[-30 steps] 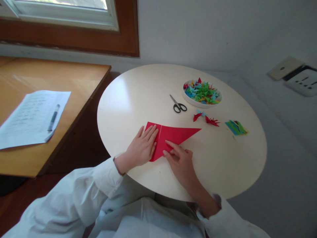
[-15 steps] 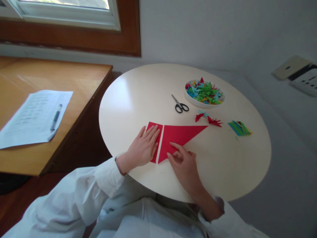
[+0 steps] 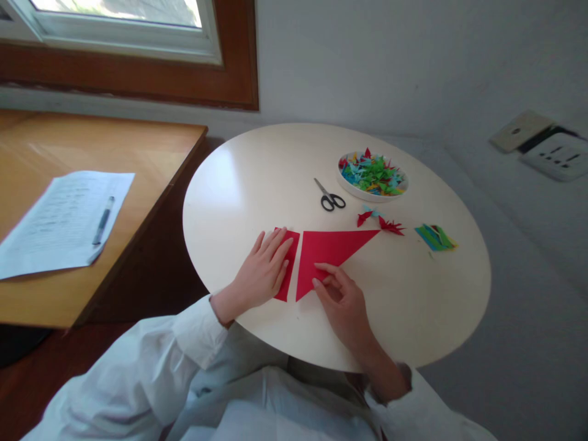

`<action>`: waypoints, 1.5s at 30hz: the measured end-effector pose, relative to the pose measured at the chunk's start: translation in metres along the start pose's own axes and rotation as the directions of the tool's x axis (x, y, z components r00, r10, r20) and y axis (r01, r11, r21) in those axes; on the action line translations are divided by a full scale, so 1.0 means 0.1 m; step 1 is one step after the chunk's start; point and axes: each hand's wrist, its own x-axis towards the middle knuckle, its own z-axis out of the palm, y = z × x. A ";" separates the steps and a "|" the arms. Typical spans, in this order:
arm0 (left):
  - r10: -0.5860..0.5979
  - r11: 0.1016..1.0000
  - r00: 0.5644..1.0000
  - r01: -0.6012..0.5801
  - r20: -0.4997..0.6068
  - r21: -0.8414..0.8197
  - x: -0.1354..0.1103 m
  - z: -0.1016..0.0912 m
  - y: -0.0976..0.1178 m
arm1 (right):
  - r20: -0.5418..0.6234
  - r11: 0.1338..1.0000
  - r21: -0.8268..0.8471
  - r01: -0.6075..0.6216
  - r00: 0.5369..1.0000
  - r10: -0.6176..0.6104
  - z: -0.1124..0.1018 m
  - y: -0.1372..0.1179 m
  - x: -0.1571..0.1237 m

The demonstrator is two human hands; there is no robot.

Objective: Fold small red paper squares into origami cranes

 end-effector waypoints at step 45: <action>0.041 0.963 0.982 0.011 0.183 -0.271 -0.31 -0.28 -0.17 | 0.307 0.963 -0.089 0.255 0.927 -0.217 0.98 -0.15 2.15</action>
